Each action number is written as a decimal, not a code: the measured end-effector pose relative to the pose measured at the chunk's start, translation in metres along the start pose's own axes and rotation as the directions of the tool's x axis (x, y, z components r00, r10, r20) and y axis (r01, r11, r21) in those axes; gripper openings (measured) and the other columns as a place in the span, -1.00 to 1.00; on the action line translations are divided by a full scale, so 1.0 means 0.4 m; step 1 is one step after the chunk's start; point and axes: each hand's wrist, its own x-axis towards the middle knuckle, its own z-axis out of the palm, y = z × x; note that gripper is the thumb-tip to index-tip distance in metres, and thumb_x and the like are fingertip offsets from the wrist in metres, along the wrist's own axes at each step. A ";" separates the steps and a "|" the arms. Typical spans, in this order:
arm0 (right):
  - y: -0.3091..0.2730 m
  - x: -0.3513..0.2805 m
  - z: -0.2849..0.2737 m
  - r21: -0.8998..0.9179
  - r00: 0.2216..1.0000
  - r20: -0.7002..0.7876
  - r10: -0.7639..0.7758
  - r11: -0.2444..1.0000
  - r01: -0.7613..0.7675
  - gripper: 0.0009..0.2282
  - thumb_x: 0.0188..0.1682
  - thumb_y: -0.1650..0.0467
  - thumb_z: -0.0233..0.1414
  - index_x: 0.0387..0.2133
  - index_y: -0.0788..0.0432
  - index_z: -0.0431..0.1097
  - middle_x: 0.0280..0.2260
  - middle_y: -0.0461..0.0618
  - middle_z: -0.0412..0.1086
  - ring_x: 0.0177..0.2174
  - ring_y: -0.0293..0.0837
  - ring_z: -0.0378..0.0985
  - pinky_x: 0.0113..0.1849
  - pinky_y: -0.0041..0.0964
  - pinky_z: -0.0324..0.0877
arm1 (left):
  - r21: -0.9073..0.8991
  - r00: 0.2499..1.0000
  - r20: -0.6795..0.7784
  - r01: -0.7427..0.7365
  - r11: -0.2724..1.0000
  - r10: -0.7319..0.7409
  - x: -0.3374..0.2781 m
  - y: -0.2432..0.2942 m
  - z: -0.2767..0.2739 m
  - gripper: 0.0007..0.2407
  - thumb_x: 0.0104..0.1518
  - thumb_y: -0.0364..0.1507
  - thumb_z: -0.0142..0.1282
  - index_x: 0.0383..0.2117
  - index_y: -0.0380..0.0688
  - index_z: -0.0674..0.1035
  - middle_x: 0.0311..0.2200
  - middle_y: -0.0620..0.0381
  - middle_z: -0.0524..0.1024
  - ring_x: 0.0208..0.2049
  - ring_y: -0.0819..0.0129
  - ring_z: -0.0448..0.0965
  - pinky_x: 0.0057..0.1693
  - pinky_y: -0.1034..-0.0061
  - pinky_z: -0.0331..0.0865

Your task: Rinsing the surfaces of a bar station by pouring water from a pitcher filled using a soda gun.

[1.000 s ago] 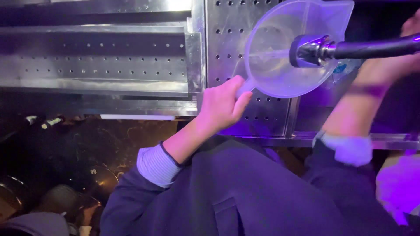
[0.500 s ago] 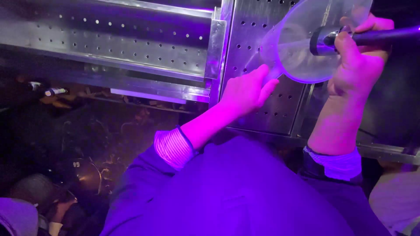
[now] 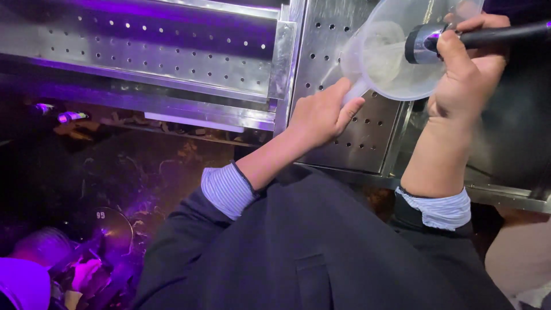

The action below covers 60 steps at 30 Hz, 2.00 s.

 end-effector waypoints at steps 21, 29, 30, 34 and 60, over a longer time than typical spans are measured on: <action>-0.014 -0.003 0.017 0.031 0.997 -0.025 0.070 0.997 -0.069 -0.86 0.01 0.50 0.10 -0.25 0.06 0.29 -0.13 0.12 0.40 -0.06 -0.06 0.47 0.03 -0.25 0.39 | 0.009 0.998 0.055 -0.028 1.000 0.028 -0.004 -0.013 -0.017 -0.58 0.25 0.02 -0.43 -0.15 -0.02 0.34 -0.42 0.04 0.57 -0.40 -0.17 0.54 -0.32 0.07 0.28; 0.004 -0.007 0.012 0.031 0.998 -0.038 0.046 0.999 -0.045 -0.85 0.00 0.49 0.12 -0.24 0.06 0.30 -0.10 0.14 0.37 -0.03 -0.06 0.49 0.11 -0.20 0.37 | 0.109 0.922 -0.194 -0.318 0.942 0.334 0.022 -0.064 0.018 -0.49 0.27 0.07 -0.45 -0.47 -0.12 0.37 -0.58 -0.02 0.37 -0.46 -0.02 0.33 -0.31 0.13 0.17; 0.003 -0.005 0.013 0.035 0.999 -0.033 0.037 0.999 -0.036 -0.84 0.00 0.48 0.13 -0.24 0.06 0.30 -0.08 0.16 0.37 -0.02 -0.06 0.48 0.11 -0.20 0.37 | 0.078 0.907 -0.207 -0.359 0.930 0.367 0.024 -0.064 0.012 -0.48 0.28 0.07 -0.44 -0.51 -0.15 0.35 -0.59 -0.02 0.37 -0.49 -0.03 0.36 -0.34 0.13 0.17; -0.006 -0.009 0.015 0.008 0.996 -0.041 0.080 0.997 -0.080 -0.86 0.02 0.48 0.13 -0.24 0.04 0.31 -0.13 0.11 0.39 -0.06 -0.08 0.49 0.07 -0.25 0.38 | -0.027 0.933 -0.147 -0.337 0.941 0.329 0.017 -0.062 0.013 -0.53 0.28 0.02 -0.40 -0.41 -0.16 0.36 -0.62 -0.02 0.41 -0.58 -0.08 0.38 -0.38 0.12 0.15; 0.025 -0.003 0.010 0.011 0.997 -0.072 -0.012 1.000 0.013 -0.84 -0.01 0.44 0.16 -0.22 0.09 0.34 -0.15 0.10 0.37 -0.08 -0.06 0.50 0.06 -0.21 0.40 | -0.096 0.955 -0.115 -0.285 0.954 0.274 0.019 -0.066 0.026 -0.43 0.18 0.15 -0.59 -0.41 -0.09 0.36 -0.59 0.14 0.39 -0.61 0.15 0.38 -0.46 0.24 0.14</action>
